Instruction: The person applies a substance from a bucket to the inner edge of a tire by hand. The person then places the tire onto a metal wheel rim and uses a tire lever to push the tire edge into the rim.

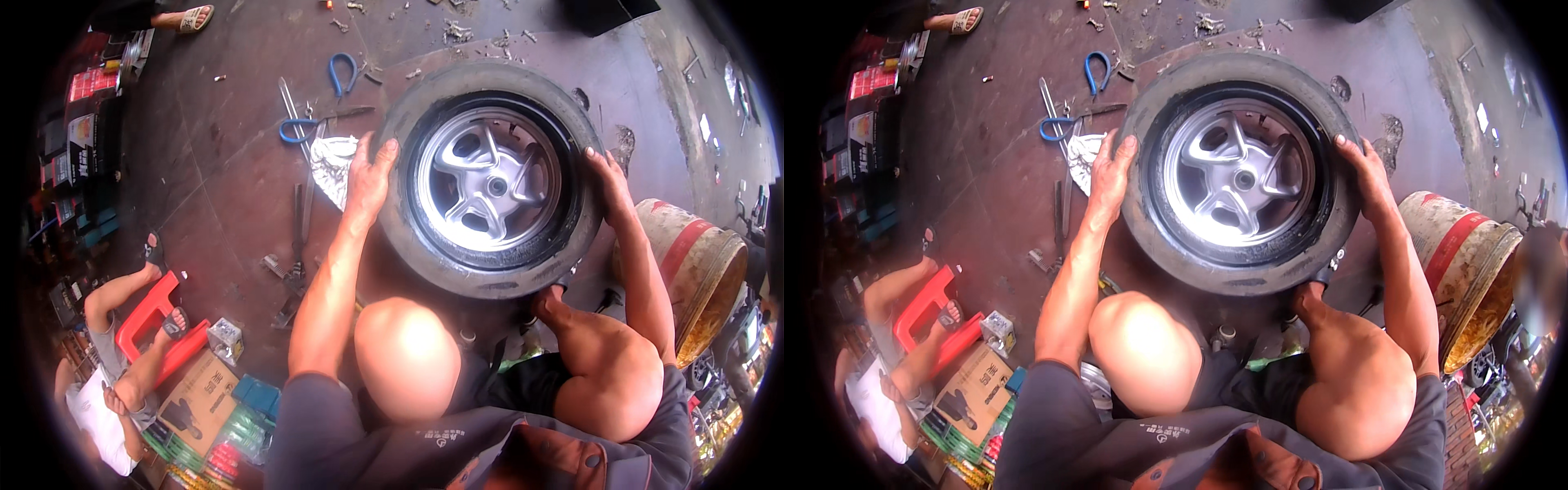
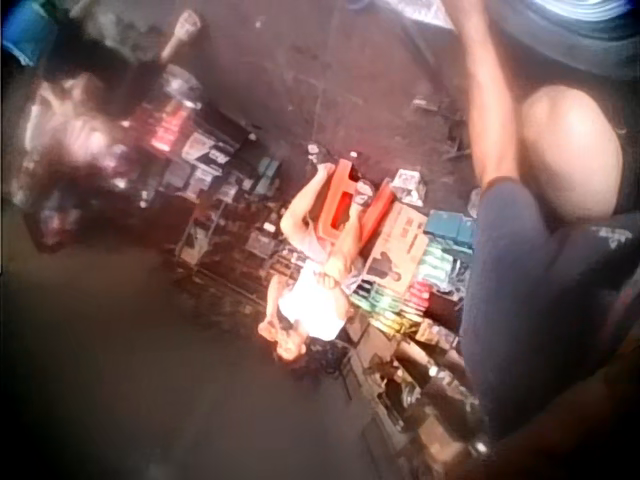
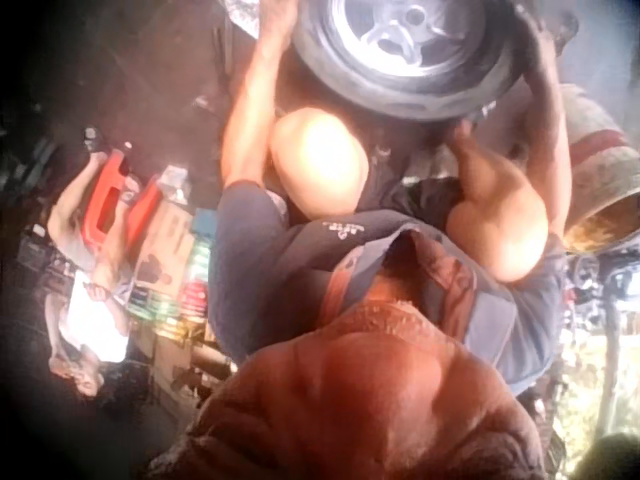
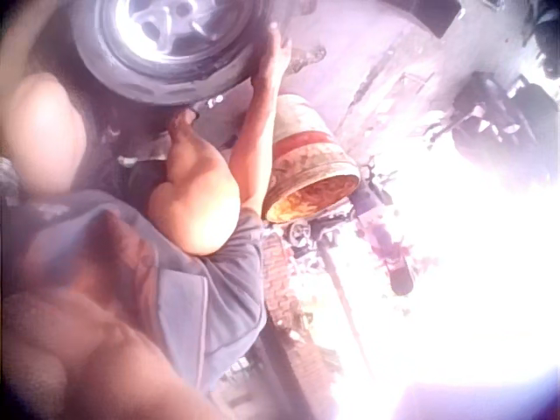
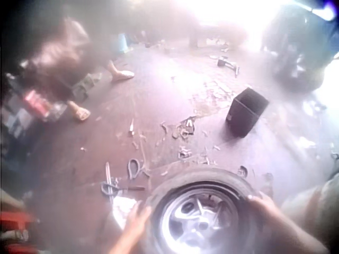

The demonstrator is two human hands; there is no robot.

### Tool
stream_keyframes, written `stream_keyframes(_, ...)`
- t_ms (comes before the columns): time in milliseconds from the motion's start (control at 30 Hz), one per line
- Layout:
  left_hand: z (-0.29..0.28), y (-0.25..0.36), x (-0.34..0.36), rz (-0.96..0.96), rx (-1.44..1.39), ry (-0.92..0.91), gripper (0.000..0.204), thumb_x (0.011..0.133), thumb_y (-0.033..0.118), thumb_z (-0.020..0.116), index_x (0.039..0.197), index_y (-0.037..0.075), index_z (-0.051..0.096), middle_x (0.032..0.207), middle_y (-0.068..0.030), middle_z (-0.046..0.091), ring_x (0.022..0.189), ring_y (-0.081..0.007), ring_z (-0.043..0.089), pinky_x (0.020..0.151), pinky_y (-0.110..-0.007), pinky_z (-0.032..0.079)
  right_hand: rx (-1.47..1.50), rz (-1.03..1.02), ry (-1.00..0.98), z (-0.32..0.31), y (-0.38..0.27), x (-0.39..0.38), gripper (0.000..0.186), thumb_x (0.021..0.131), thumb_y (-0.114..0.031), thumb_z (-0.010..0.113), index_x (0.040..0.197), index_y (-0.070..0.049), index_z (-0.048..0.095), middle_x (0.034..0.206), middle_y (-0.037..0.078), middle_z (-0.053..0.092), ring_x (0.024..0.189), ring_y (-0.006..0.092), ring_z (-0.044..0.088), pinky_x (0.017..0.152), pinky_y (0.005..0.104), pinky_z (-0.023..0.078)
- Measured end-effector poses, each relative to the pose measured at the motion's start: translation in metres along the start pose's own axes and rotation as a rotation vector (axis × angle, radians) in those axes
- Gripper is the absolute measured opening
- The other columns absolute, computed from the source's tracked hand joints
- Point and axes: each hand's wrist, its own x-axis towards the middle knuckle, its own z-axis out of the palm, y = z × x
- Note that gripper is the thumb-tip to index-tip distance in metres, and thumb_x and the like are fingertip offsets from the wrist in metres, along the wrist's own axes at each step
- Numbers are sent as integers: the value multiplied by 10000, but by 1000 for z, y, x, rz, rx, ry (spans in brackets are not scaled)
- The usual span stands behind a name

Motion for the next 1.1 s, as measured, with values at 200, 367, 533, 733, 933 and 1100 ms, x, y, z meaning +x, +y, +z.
stream_keyframes(200,4,-6,6,54,80,24,731,934,557,531,1324,-57,454,1201,-208,601,1131,-275,562,971,-346,420,25,-34,-5,3,9,13,989,786,-518,699,1458,64,264,1309,236,515,1172,263,544,999,338,422)
stream_keyframes(367,3,-22,17,103,117,40,655,971,512,489,1297,-56,480,1147,-204,618,1084,-283,576,955,-348,426,-10,-69,-40,2,14,26,966,789,-490,710,1451,65,276,1257,221,553,1130,251,563,980,327,432)
stream_keyframes(533,6,-45,29,36,45,-1,661,968,513,491,1294,-62,482,1157,-225,613,1111,-305,570,958,-360,423,-30,-52,12,13,13,34,923,793,-424,733,1441,65,292,1223,203,576,1082,234,585,947,314,452)
stream_keyframes(733,16,-69,30,146,148,103,560,971,449,507,1207,-56,569,1148,-215,620,1105,-336,573,959,-386,426,-44,-94,126,21,11,32,855,791,-367,748,1410,62,343,1193,204,583,1041,225,594,931,313,460)
stream_keyframes(933,18,-66,30,99,162,215,498,975,408,512,1161,-48,587,1123,-222,622,1060,-348,584,938,-395,439,34,-121,18,8,25,38,850,794,-359,749,1408,67,343,1192,189,586,1053,222,586,944,306,448)
stream_keyframes(1100,9,-69,22,120,137,234,417,984,347,506,1127,-33,602,1045,-216,636,1003,-340,593,901,-393,449,11,-22,63,-3,43,52,821,819,-353,730,1414,58,341,1197,150,588,1072,198,575,968,304,425)
